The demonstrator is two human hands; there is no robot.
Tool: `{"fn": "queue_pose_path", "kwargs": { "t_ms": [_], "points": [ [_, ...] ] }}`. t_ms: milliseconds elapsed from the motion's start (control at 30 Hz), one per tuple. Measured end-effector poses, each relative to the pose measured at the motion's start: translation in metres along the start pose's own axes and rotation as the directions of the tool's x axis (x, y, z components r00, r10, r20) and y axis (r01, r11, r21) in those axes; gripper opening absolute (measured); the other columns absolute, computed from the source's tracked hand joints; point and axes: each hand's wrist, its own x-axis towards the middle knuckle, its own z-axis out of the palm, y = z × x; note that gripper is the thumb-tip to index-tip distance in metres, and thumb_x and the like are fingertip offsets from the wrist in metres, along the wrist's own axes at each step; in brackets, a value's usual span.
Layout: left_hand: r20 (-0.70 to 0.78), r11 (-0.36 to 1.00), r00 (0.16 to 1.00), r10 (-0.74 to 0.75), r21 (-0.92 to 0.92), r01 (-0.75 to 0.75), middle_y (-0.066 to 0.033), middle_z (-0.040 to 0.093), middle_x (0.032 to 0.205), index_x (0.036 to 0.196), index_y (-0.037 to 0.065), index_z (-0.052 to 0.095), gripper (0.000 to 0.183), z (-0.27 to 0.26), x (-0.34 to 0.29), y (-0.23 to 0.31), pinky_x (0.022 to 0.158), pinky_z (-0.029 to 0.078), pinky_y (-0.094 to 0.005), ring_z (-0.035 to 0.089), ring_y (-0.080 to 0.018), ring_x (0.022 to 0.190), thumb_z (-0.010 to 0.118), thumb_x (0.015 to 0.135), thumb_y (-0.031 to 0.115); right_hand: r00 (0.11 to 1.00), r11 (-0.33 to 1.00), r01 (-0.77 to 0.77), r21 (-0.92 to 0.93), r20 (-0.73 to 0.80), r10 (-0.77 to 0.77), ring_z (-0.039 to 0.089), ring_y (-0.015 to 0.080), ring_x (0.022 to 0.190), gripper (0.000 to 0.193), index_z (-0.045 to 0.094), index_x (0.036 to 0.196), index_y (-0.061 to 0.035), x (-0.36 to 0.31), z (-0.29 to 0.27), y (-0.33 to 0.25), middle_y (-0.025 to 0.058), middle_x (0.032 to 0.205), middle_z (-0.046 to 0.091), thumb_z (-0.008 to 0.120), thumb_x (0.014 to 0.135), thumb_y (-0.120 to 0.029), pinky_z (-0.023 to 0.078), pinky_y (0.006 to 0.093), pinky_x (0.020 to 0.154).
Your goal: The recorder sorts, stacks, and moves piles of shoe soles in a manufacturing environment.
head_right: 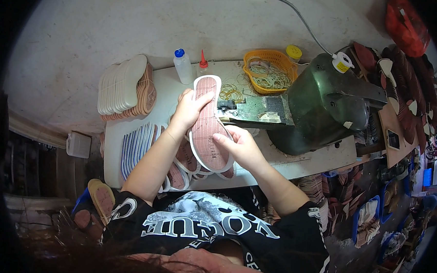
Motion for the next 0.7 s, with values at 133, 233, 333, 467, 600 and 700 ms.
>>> {"fn": "queue_pose_path", "kwargs": {
  "t_ms": [133, 233, 333, 467, 600, 700],
  "points": [
    [-0.014, 0.997, 1.0, -0.018, 0.08, 0.019, -0.0123, 0.056, 0.114, 0.104, 0.006, 0.066, 0.051, 0.005, 0.001, 0.006, 0.096, 0.031, -0.0456, 0.044, -0.0318, 0.114, 0.061, 0.08, 0.051, 0.995, 0.999, 0.004, 0.039, -0.1, 0.0, 0.059, 0.0063, 0.084, 0.027, 0.06, 0.11, 0.0018, -0.005, 0.001, 0.001, 0.0034, 0.096, 0.066, 0.059, 0.093, -0.019, 0.048, 0.0232, 0.076],
    [0.001, 0.992, 0.999, -0.047, 0.117, 0.047, -0.0129, 0.056, 0.115, 0.103, 0.005, 0.066, 0.051, 0.004, 0.007, 0.008, 0.097, 0.03, -0.0469, 0.044, -0.0318, 0.114, 0.061, 0.08, 0.051, 0.995, 0.99, 0.014, 0.138, -0.103, 0.0, 0.06, 0.0073, 0.085, 0.024, 0.061, 0.107, 0.0023, -0.001, 0.0, -0.001, 0.0043, 0.096, 0.066, 0.059, 0.093, -0.017, 0.047, 0.0232, 0.078],
    [0.039, 0.996, 0.997, -0.069, 0.065, 0.067, -0.0143, 0.056, 0.115, 0.102, 0.004, 0.066, 0.053, 0.005, 0.011, 0.004, 0.097, 0.03, -0.0486, 0.044, -0.0319, 0.115, 0.06, 0.08, 0.052, 0.992, 0.991, 0.033, 0.127, -0.124, -0.017, 0.059, 0.0061, 0.083, 0.026, 0.061, 0.109, 0.0023, 0.001, 0.002, -0.002, 0.0044, 0.096, 0.066, 0.058, 0.093, -0.018, 0.048, 0.023, 0.075],
    [0.082, 0.988, 0.992, -0.096, 0.132, 0.085, -0.0158, 0.056, 0.116, 0.102, 0.003, 0.066, 0.054, 0.004, 0.029, 0.001, 0.097, 0.03, -0.0495, 0.044, -0.032, 0.117, 0.059, 0.081, 0.052, 0.992, 0.966, 0.027, 0.256, -0.129, 0.006, 0.061, 0.0083, 0.079, 0.026, 0.061, 0.107, 0.0023, 0.007, -0.001, 0.003, 0.0053, 0.092, 0.067, 0.058, 0.093, -0.019, 0.049, 0.0238, 0.072],
    [0.073, 0.987, 0.989, -0.131, 0.102, 0.123, -0.0168, 0.056, 0.115, 0.101, 0.001, 0.066, 0.055, 0.005, 0.034, 0.006, 0.098, 0.029, -0.0506, 0.045, -0.0334, 0.116, 0.059, 0.08, 0.052, 0.967, 0.946, -0.255, 0.2, 0.044, 0.251, 0.066, 0.0147, 0.075, 0.026, 0.061, 0.105, 0.0031, -0.006, 0.005, -0.007, 0.0095, 0.088, 0.068, 0.06, 0.091, -0.019, 0.054, 0.026, 0.063],
    [0.135, 0.983, 0.974, -0.184, 0.031, 0.181, -0.0187, 0.056, 0.117, 0.101, 0.0, 0.066, 0.058, 0.008, 0.046, -0.004, 0.1, 0.028, -0.0509, 0.046, -0.0348, 0.117, 0.06, 0.078, 0.053, 0.961, 0.892, -0.258, 0.37, 0.004, 0.276, 0.068, 0.0179, 0.071, 0.028, 0.061, 0.103, 0.0057, -0.011, 0.021, 0.011, 0.015, 0.086, 0.068, 0.061, 0.09, -0.019, 0.056, 0.0262, 0.062]
  ]
}}
